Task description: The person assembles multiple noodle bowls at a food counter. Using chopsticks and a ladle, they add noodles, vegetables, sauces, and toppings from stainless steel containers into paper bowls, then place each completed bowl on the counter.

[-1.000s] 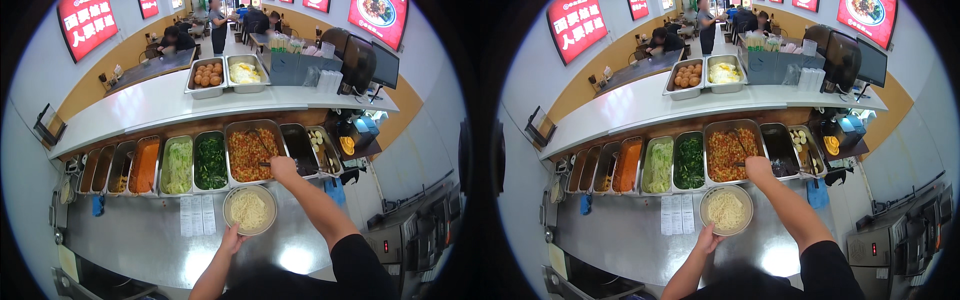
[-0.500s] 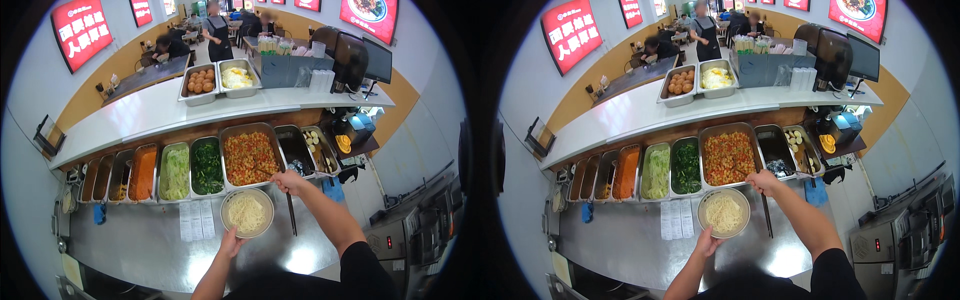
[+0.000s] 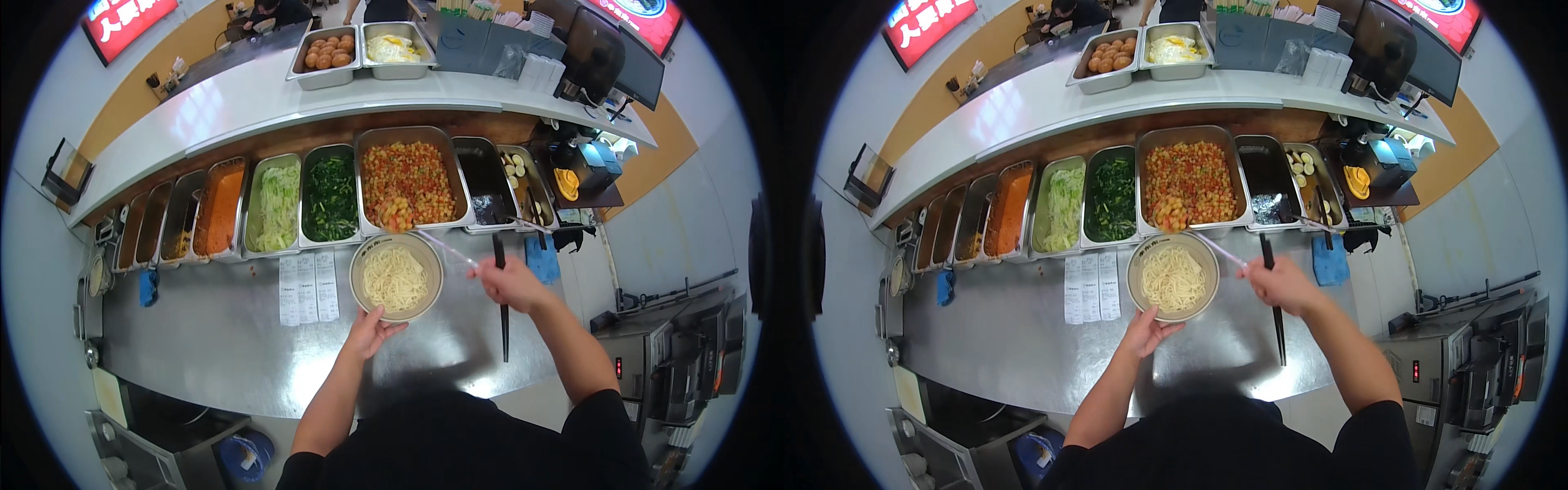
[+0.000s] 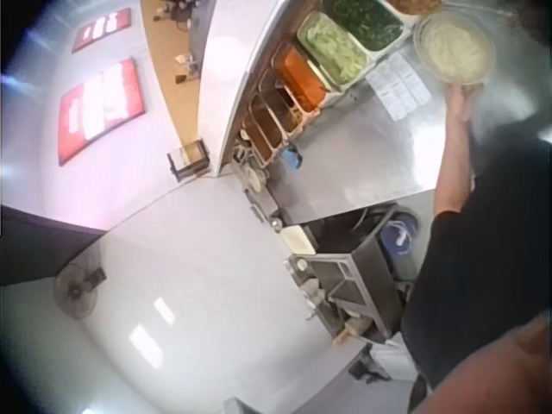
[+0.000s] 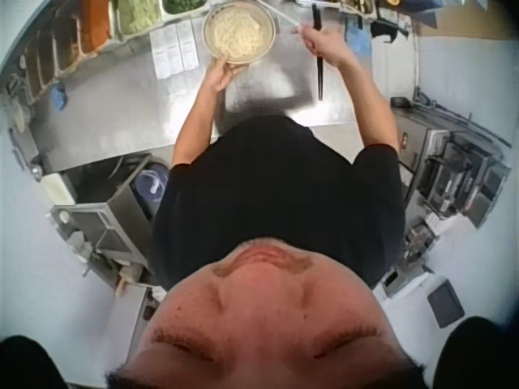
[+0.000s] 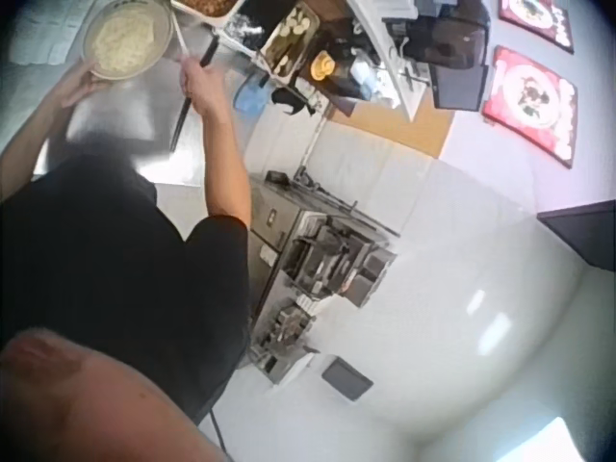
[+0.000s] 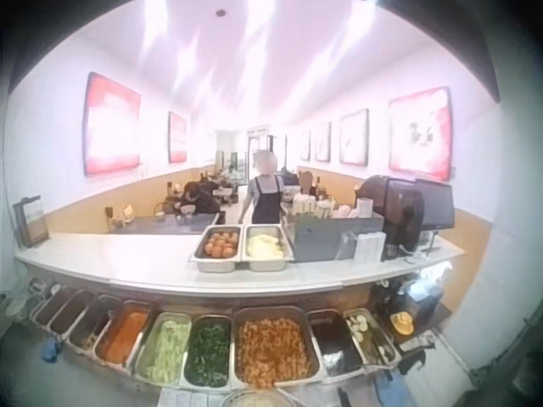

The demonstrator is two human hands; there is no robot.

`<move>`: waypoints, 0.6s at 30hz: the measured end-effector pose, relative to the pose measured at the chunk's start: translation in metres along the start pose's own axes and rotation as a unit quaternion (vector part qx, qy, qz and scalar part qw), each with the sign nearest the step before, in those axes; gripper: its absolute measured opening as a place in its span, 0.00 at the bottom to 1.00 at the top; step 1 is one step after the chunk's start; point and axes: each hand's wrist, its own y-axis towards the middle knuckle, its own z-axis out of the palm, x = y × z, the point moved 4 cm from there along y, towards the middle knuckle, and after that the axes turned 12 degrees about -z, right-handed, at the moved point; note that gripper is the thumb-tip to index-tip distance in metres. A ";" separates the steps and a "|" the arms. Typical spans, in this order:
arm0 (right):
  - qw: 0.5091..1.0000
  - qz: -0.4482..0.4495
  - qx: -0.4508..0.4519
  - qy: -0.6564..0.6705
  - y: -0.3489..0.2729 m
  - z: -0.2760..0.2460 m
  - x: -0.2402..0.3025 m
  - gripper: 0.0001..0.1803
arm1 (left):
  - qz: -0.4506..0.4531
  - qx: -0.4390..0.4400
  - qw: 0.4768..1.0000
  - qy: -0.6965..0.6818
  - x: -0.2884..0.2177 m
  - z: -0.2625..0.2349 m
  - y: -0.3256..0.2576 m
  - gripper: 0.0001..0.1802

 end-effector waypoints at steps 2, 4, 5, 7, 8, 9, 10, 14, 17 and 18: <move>0.985 -0.061 0.021 -0.159 -0.024 0.013 -0.016 0.11 | 0.001 0.005 1.000 -0.019 -0.001 0.001 0.000 0.30; 0.939 -0.171 0.046 -0.295 -0.037 0.039 -0.035 0.09 | 0.005 0.017 1.000 -0.016 -0.001 0.001 0.002 0.30; 0.904 -0.224 0.056 -0.359 -0.041 0.052 -0.042 0.08 | 0.006 0.022 1.000 -0.017 -0.001 0.002 0.002 0.30; 0.872 -0.229 0.057 -0.429 -0.043 0.069 -0.052 0.08 | 0.010 0.021 1.000 -0.017 -0.002 0.002 0.001 0.30; 0.853 -0.230 0.058 -0.464 -0.043 0.077 -0.055 0.08 | 0.011 0.017 1.000 -0.018 -0.002 0.002 0.002 0.30; 0.851 -0.231 0.035 -0.470 -0.044 0.081 -0.056 0.07 | 0.011 0.013 1.000 -0.018 -0.002 0.001 0.002 0.30; 0.847 -0.237 0.028 -0.474 -0.044 0.082 -0.057 0.07 | 0.013 0.010 1.000 -0.018 -0.002 0.000 0.001 0.30; 0.847 -0.246 0.007 -0.471 -0.044 0.079 -0.052 0.06 | 0.014 0.011 1.000 -0.016 -0.003 0.003 0.001 0.31; 0.869 -0.243 0.001 -0.431 -0.048 0.076 -0.047 0.05 | 0.015 0.011 1.000 -0.018 -0.003 0.003 0.001 0.32; 0.877 -0.242 -0.002 -0.415 -0.050 0.074 -0.047 0.05 | 0.014 0.011 1.000 -0.018 -0.003 0.004 0.001 0.32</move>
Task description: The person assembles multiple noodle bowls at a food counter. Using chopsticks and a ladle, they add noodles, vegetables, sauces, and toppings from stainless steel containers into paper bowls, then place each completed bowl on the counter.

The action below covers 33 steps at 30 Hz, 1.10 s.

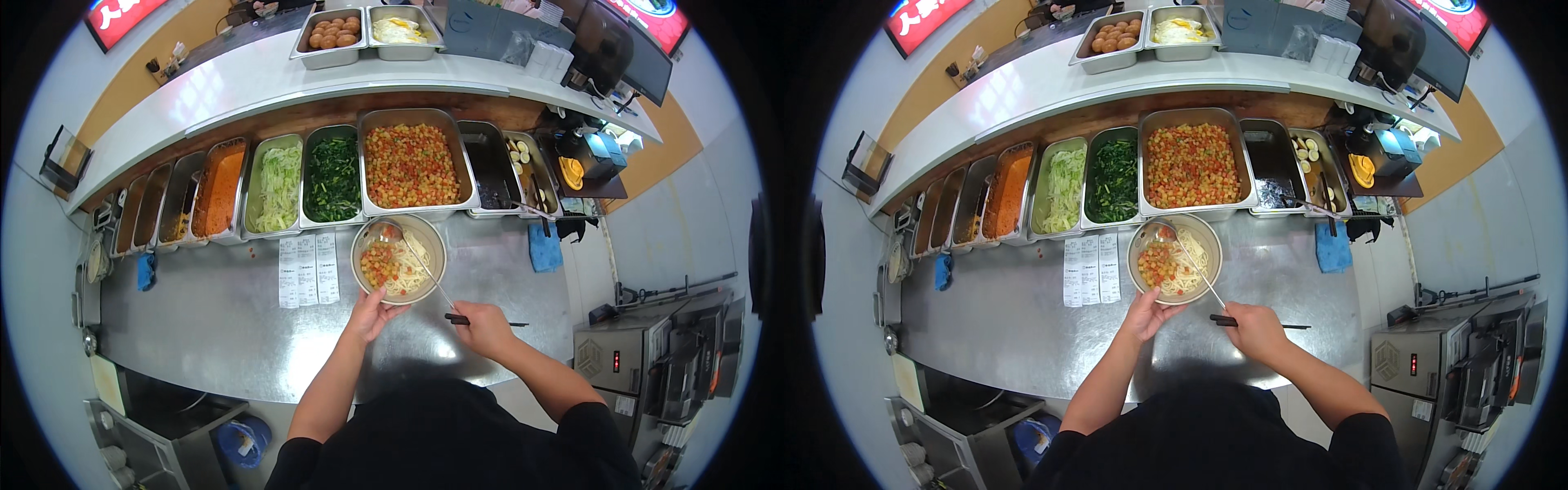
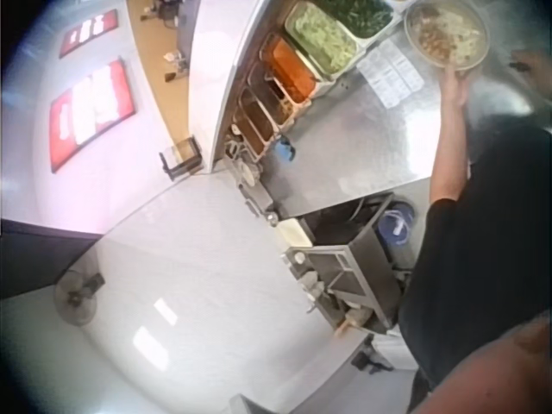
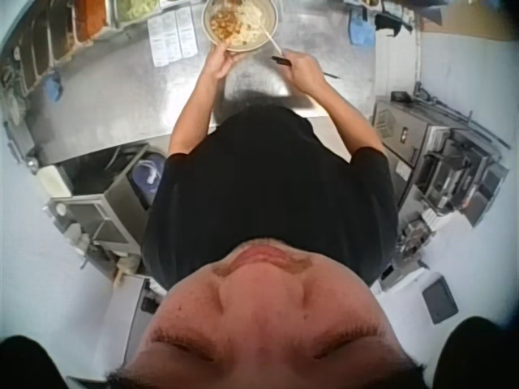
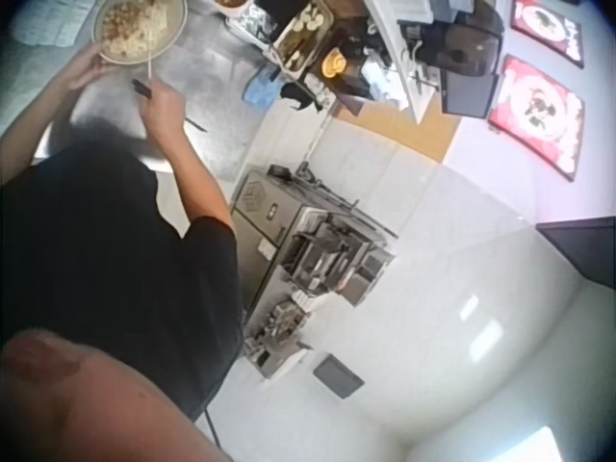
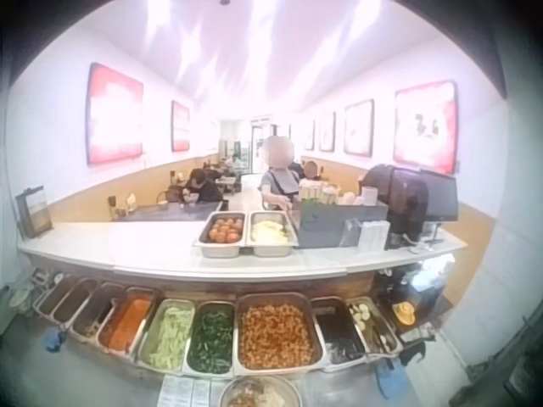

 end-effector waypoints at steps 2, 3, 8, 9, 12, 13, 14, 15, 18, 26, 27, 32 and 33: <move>0.999 0.007 0.034 0.035 -0.004 -0.003 0.004 0.04 | 0.003 -0.002 1.000 -0.001 0.000 0.001 -0.001 0.32; 0.997 0.010 0.052 0.052 -0.005 -0.003 0.006 0.03 | 0.004 -0.003 1.000 -0.002 0.001 0.002 -0.001 0.32; 0.992 0.058 -0.026 0.112 0.006 0.000 0.001 0.08 | 0.003 -0.001 1.000 -0.017 0.003 -0.004 0.001 0.32; 0.983 0.087 -0.050 0.151 0.011 -0.002 -0.002 0.10 | 0.010 -0.005 1.000 -0.015 0.002 -0.004 0.000 0.32; 0.971 0.092 -0.083 0.205 0.028 -0.026 -0.022 0.14 | 0.027 -0.033 0.999 -0.005 0.002 -0.002 -0.003 0.32; 0.966 0.117 -0.087 0.215 0.039 -0.033 -0.027 0.14 | 0.032 -0.038 0.999 -0.005 0.003 -0.002 -0.005 0.32; 0.960 0.144 -0.094 0.221 0.050 -0.042 -0.032 0.14 | 0.033 -0.037 0.999 -0.006 0.002 0.002 -0.007 0.32; 0.956 0.167 -0.089 0.226 0.065 -0.046 -0.044 0.15 | 0.036 -0.039 0.999 -0.004 0.001 0.004 -0.009 0.32; 0.915 0.242 -0.070 0.314 0.104 -0.040 -0.086 0.15 | 0.030 -0.045 0.999 0.003 0.003 -0.003 -0.014 0.34; 0.944 0.216 -0.184 0.168 0.050 -0.033 -0.119 0.23 | 0.041 -0.073 0.997 -0.004 0.008 -0.020 -0.058 0.33; 0.969 0.156 -0.169 0.094 0.046 -0.037 -0.109 0.24 | 0.044 -0.075 0.996 -0.006 0.009 -0.024 -0.062 0.33; 0.899 0.237 -0.146 0.339 0.070 -0.088 -0.046 0.23 | 0.054 -0.078 0.995 -0.032 0.012 -0.044 -0.073 0.33; 0.874 0.195 -0.157 0.416 0.085 -0.092 -0.033 0.19 | 0.057 -0.077 0.995 -0.035 0.010 -0.044 -0.070 0.33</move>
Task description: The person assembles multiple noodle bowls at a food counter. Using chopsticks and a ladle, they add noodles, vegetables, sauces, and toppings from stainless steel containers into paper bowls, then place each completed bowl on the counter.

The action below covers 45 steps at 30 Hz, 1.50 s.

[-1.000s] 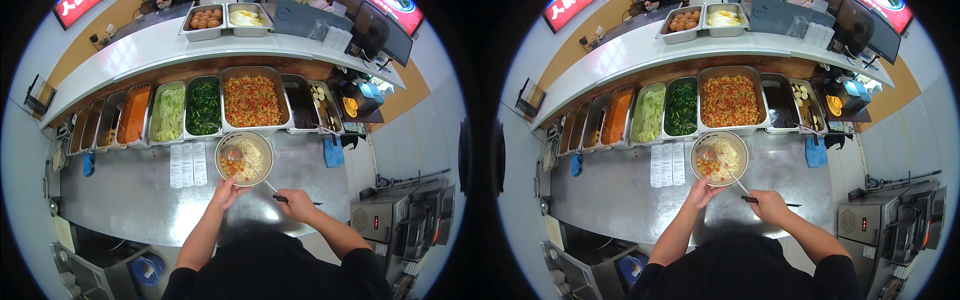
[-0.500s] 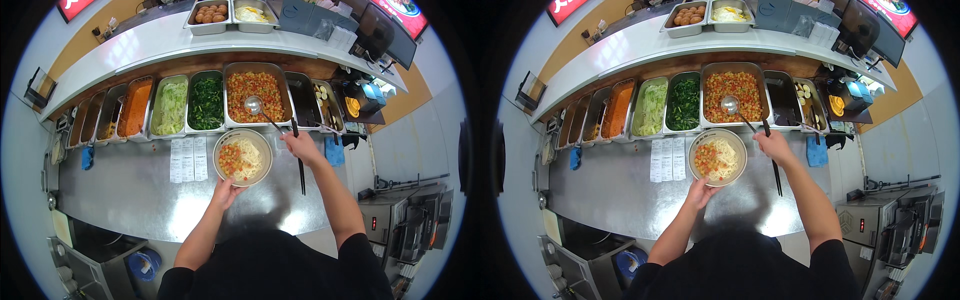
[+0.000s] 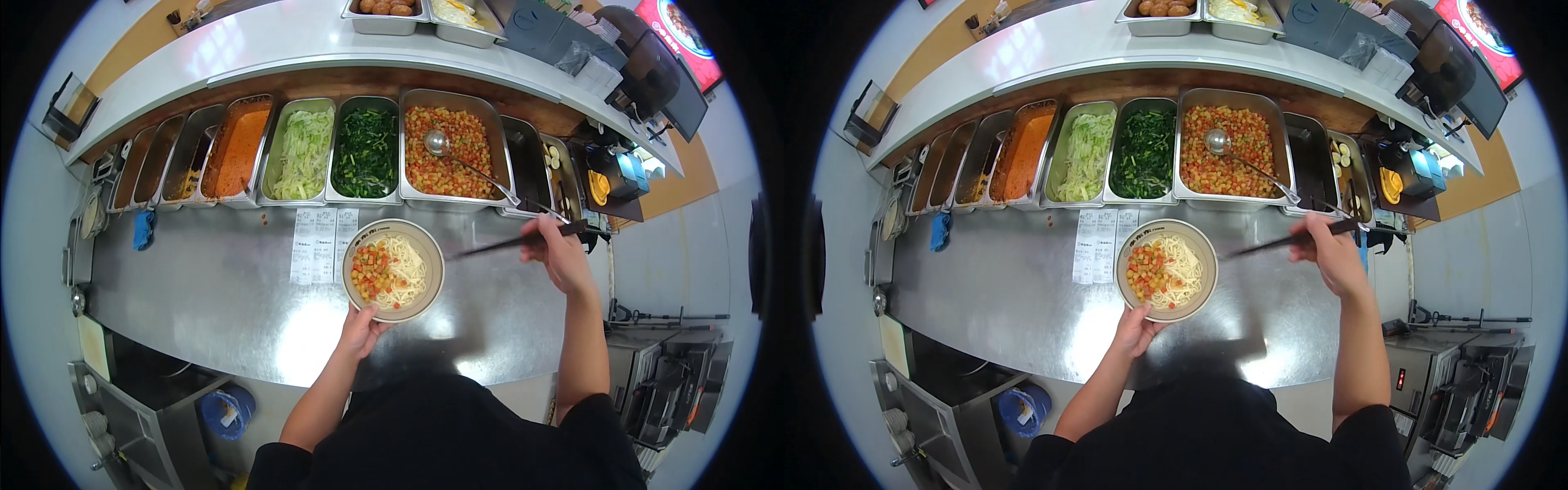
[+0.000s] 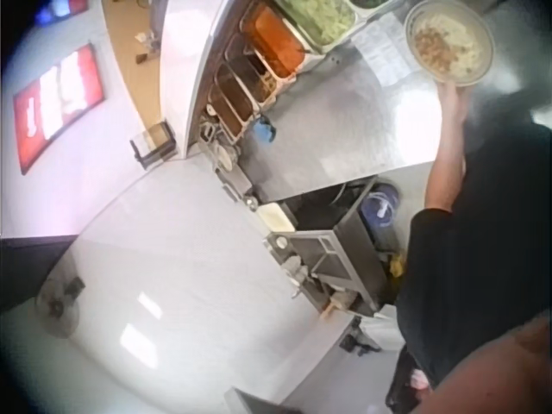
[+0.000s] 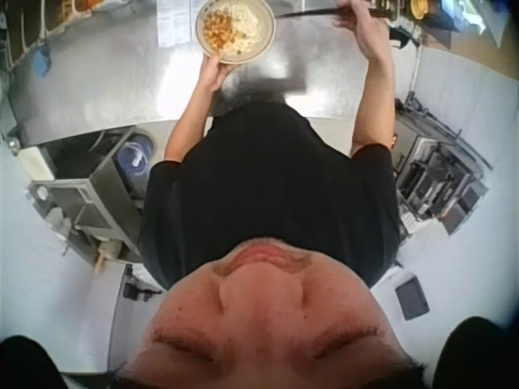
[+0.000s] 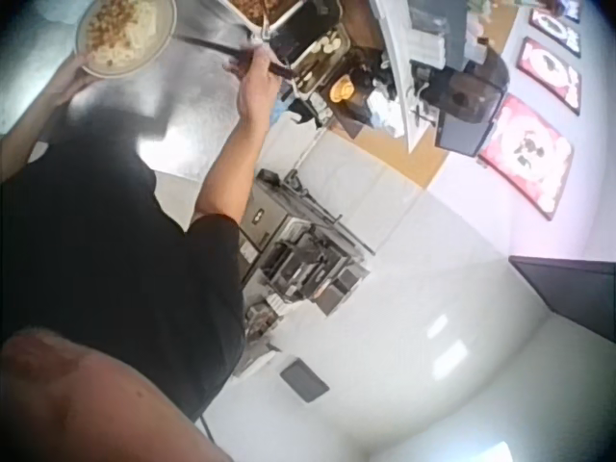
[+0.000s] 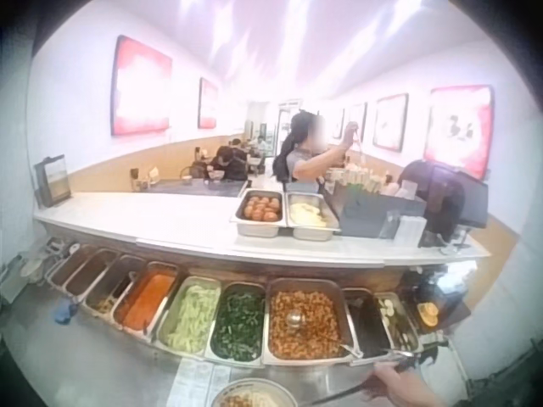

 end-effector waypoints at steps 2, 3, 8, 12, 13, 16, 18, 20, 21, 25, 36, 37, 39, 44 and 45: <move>0.996 -0.076 -0.013 0.039 0.017 0.032 0.010 0.16 | 0.001 0.003 1.000 0.004 -0.003 0.005 0.000 0.33; 0.991 -0.115 -0.020 0.060 0.027 0.047 0.015 0.15 | 0.001 0.005 1.000 0.008 -0.005 0.007 0.000 0.33; 0.977 -0.210 -0.003 -0.031 0.098 0.127 -0.001 0.11 | -0.002 -0.001 1.000 0.007 -0.009 -0.001 0.008 0.33; 0.899 -0.368 0.022 -0.236 0.149 0.169 -0.020 0.09 | 0.003 -0.010 1.000 0.000 -0.016 -0.005 0.012 0.33; 0.897 -0.350 0.018 -0.270 0.160 0.171 -0.029 0.09 | 0.005 -0.013 1.000 0.000 -0.018 -0.005 0.013 0.33; 0.912 -0.263 0.006 -0.316 0.185 0.188 -0.046 0.11 | 0.010 -0.015 1.000 -0.001 -0.021 -0.011 0.019 0.32; 0.939 -0.194 -0.026 -0.283 0.198 0.192 -0.061 0.12 | -0.002 -0.017 0.999 -0.027 -0.023 -0.010 0.021 0.31; 0.971 -0.137 -0.052 -0.188 0.204 0.193 -0.073 0.13 | -0.011 -0.013 0.999 -0.040 -0.025 -0.011 0.022 0.31; 0.977 -0.132 -0.050 -0.161 0.204 0.197 -0.076 0.14 | -0.012 -0.009 0.999 -0.040 -0.024 -0.012 0.022 0.31; 0.986 -0.136 -0.065 -0.070 0.206 0.195 -0.090 0.16 | -0.019 0.008 0.999 -0.042 -0.020 -0.018 0.025 0.32; 0.987 -0.087 -0.063 0.120 0.197 0.170 -0.090 0.14 | -0.017 -0.005 1.000 -0.024 -0.023 -0.014 0.022 0.30; 0.989 -0.100 -0.056 0.090 0.195 0.171 -0.086 0.13 | -0.012 -0.010 1.000 -0.013 -0.023 -0.016 0.022 0.30; 0.991 -0.126 -0.044 0.030 0.188 0.173 -0.074 0.13 | -0.018 -0.012 1.000 -0.006 -0.022 -0.018 0.023 0.30; 0.990 -0.129 -0.024 -0.044 0.200 0.199 -0.098 0.15 | -0.023 -0.002 1.000 -0.005 -0.023 -0.015 0.024 0.30; 0.991 -0.121 -0.032 -0.045 0.202 0.203 -0.099 0.15 | -0.023 -0.002 1.000 -0.004 -0.023 -0.017 0.023 0.30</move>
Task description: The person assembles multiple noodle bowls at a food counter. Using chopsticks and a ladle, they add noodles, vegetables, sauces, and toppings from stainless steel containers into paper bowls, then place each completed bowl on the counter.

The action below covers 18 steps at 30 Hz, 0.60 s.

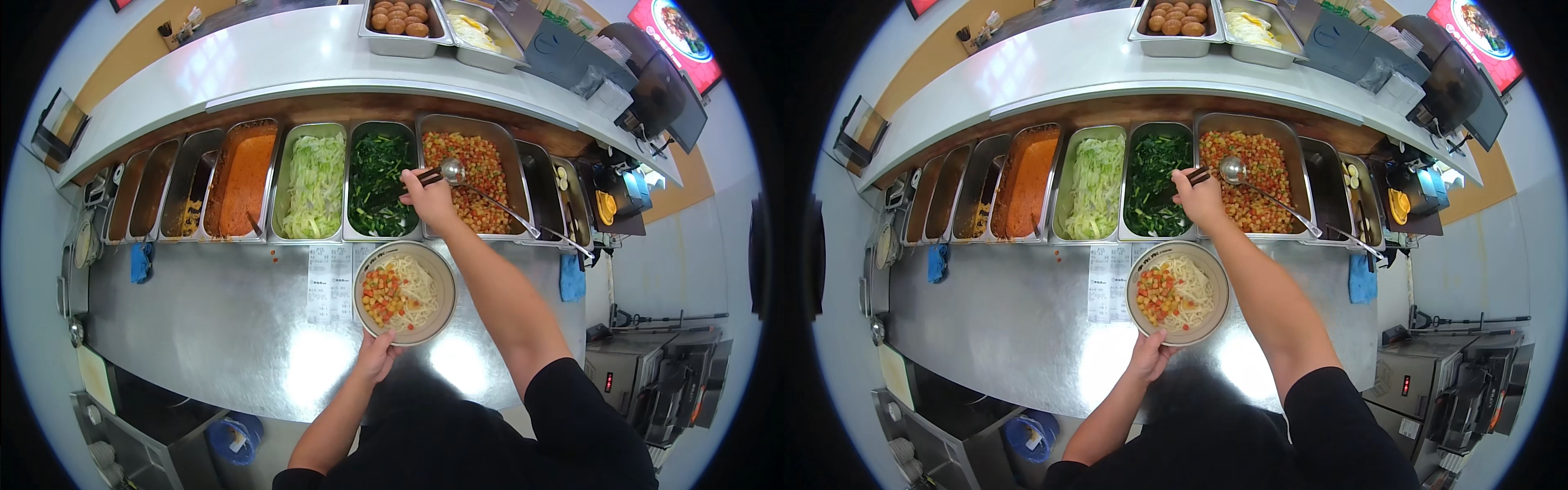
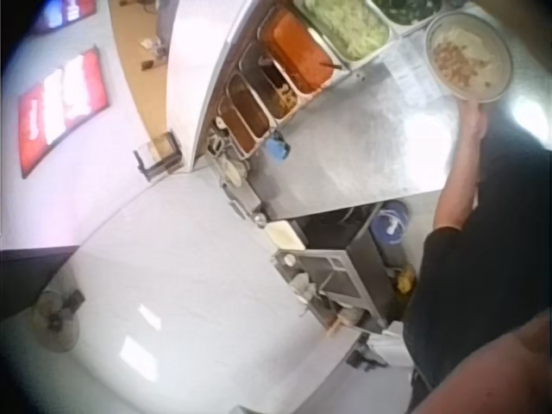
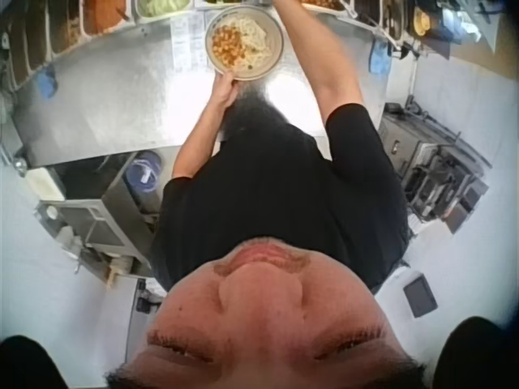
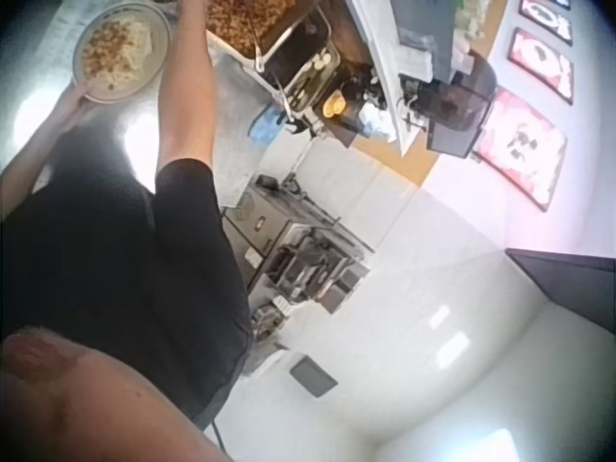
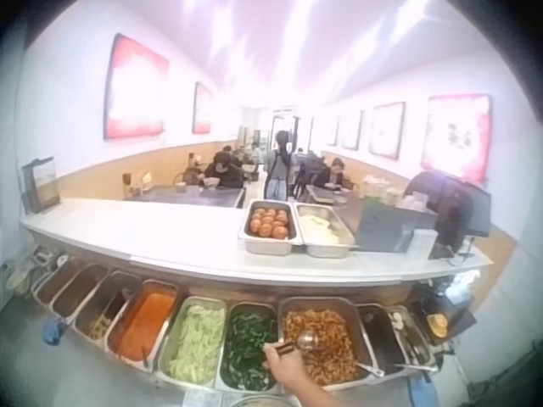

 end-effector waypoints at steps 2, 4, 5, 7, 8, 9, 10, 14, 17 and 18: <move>1.000 0.009 -0.014 0.016 0.000 0.001 0.001 0.16 | 0.003 -0.006 1.000 0.002 0.000 -0.002 0.000 0.31; 0.999 0.025 -0.024 0.041 -0.002 0.000 0.000 0.16 | 0.010 -0.016 1.000 0.001 0.001 -0.003 0.000 0.31; 0.997 0.036 -0.025 0.057 -0.004 -0.005 0.001 0.17 | 0.005 -0.014 1.000 0.003 0.002 -0.003 0.001 0.31; 0.996 0.056 -0.005 0.076 -0.005 -0.016 0.002 0.16 | -0.004 -0.009 1.000 0.007 0.002 -0.004 0.001 0.31; 0.994 0.058 -0.006 0.090 -0.006 -0.021 0.003 0.16 | -0.005 -0.006 1.000 0.009 0.003 -0.005 0.002 0.31; 0.993 0.060 -0.007 0.103 -0.007 -0.025 0.003 0.16 | -0.006 -0.004 1.000 0.011 0.003 -0.006 0.003 0.31; 0.991 0.062 -0.009 0.117 -0.008 -0.029 0.004 0.16 | -0.007 -0.001 1.000 0.013 0.004 -0.006 0.003 0.31; 0.985 0.066 -0.038 0.153 -0.009 -0.042 0.007 0.15 | -0.008 -0.004 1.000 0.012 0.001 -0.002 0.001 0.31; 0.989 0.060 -0.016 0.137 -0.012 -0.049 0.012 0.15 | -0.007 -0.005 1.000 0.012 -0.001 0.000 0.000 0.31; 0.990 0.058 -0.004 0.125 -0.012 -0.049 0.013 0.15 | -0.006 -0.004 1.000 0.013 -0.001 0.000 0.000 0.31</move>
